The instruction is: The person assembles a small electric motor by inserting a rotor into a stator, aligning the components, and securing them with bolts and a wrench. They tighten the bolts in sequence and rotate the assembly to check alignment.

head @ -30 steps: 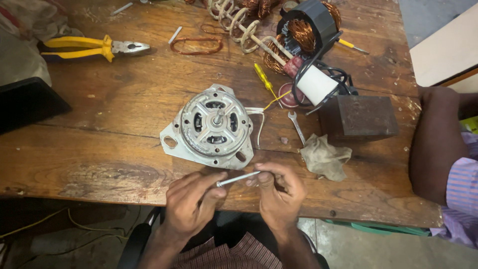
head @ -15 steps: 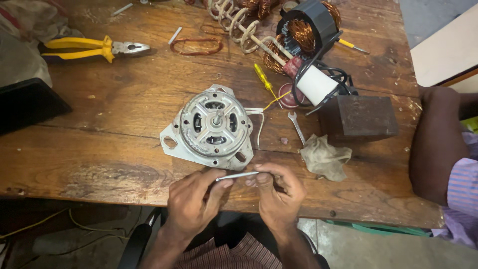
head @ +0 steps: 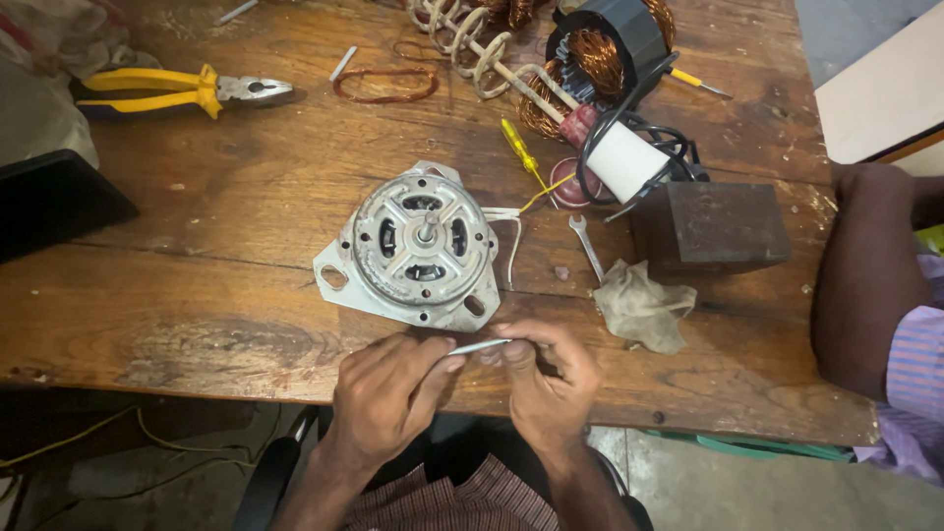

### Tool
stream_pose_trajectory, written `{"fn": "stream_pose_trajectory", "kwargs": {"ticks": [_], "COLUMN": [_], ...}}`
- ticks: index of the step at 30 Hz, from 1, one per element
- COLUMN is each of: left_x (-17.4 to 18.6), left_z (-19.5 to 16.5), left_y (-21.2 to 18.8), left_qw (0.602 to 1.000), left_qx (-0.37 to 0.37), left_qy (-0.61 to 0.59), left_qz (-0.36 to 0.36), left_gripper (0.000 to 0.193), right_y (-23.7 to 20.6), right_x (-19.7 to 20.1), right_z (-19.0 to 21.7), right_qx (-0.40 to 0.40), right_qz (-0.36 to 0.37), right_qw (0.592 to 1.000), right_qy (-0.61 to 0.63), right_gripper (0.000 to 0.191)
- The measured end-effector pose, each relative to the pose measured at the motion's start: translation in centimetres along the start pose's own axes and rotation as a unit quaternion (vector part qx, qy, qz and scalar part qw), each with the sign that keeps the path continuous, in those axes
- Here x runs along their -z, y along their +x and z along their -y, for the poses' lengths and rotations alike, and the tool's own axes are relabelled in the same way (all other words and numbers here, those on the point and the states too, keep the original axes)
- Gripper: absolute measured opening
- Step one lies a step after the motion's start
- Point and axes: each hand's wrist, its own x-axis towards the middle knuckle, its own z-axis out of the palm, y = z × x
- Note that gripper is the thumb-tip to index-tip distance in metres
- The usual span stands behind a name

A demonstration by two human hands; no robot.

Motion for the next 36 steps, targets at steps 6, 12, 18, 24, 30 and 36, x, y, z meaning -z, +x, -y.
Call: {"fn": "stream_pose_trajectory", "kwargs": {"ticks": [6, 12, 18, 24, 30, 36], "left_x": [-0.6, -0.6, 0.0, 0.2, -0.3, -0.1], "left_z": [1.1, 1.0, 0.1, -0.1, 0.5, 1.0], "left_y": [-0.4, -0.9, 0.1, 0.3, -0.3, -0.6], "left_qw": [1.0, 1.0, 1.0, 1.0, 0.999, 1.0], "left_qx": [-0.024, 0.012, -0.001, 0.009, -0.023, -0.018], "left_qy": [-0.015, -0.002, -0.009, -0.013, -0.026, -0.01], "left_qz": [-0.014, -0.013, -0.019, -0.016, -0.016, 0.015], "left_gripper": [0.021, 0.014, 0.017, 0.018, 0.023, 0.012], "right_y": [0.1, 0.3, 0.5, 0.4, 0.4, 0.4], "right_x": [0.1, -0.1, -0.3, -0.3, -0.3, -0.4], "right_z": [-0.2, 0.0, 0.3, 0.5, 0.7, 0.7], "right_qx": [0.022, 0.034, 0.031, 0.037, 0.023, 0.03], "right_qz": [0.015, 0.033, 0.025, 0.025, 0.018, 0.023], "right_qw": [1.0, 0.999, 0.999, 0.999, 0.999, 0.999], "right_qy": [-0.01, 0.002, 0.009, 0.007, -0.014, -0.006], "right_gripper": [0.02, 0.017, 0.016, 0.017, 0.018, 0.017]}}
